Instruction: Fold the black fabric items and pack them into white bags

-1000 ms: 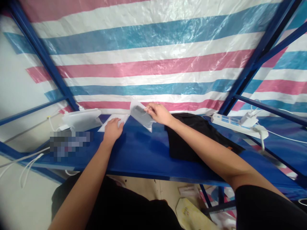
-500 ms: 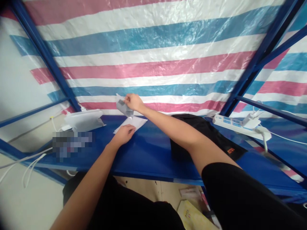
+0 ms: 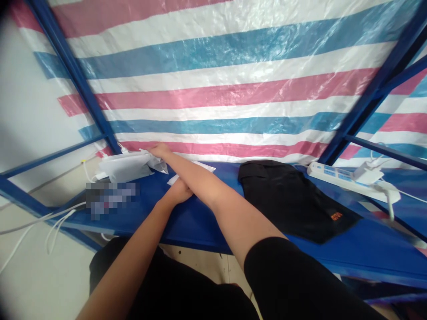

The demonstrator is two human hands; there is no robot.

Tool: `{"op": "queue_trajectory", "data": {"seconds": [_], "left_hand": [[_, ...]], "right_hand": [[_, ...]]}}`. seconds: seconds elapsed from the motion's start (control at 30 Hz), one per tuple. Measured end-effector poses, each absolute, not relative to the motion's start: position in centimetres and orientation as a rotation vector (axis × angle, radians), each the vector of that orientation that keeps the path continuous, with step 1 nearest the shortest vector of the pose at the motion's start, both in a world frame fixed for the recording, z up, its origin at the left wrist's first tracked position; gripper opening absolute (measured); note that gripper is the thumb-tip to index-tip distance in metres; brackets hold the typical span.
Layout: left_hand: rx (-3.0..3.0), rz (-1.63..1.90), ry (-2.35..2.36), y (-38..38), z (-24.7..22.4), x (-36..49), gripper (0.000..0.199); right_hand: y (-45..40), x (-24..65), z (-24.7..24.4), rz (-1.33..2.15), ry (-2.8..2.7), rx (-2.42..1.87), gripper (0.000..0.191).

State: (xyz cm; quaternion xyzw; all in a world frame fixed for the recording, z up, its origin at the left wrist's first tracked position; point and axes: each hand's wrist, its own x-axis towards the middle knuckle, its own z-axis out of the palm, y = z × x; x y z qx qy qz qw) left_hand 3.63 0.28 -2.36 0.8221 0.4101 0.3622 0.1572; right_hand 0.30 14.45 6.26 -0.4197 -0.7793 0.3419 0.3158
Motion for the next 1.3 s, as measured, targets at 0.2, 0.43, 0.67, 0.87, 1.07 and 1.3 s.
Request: {"op": "queue_trajectory", "data": {"seconds": [0.2,0.43,0.67,0.87,1.07,1.3], "left_hand": [[2.485,0.946,1.212,1.4,-3.4,3.1,0.028],[2.487,0.782,1.617,1.4,-3.6,3.5,0.035],[2.388,0.609,1.889,-0.4,-2.3,5.8,0.05],[2.406,0.571,2.003,-1.3,-2.0,6.7,0.034],[2.471,0.954,1.894,-1.4,-1.9,6.7,0.034],[2.187,1.276,1.507,-0.5,-2.1,5.7,0.051]], "right_hand": [[13.8,4.3,7.1,0.859,-1.999,-1.058,0.03],[7.8,18.8,8.3,0.461,-2.357,-0.755,0.018],[3.3,36.0,6.3,0.106,-2.447,-1.657,0.041],[0.8,39.5,2.1,-0.224,-2.425,-1.919,0.043],[1.4,38.8,4.6,-0.133,-2.312,-1.789,0.025],[2.9,35.8,6.7,0.873,-2.236,-1.129,0.053]]}}
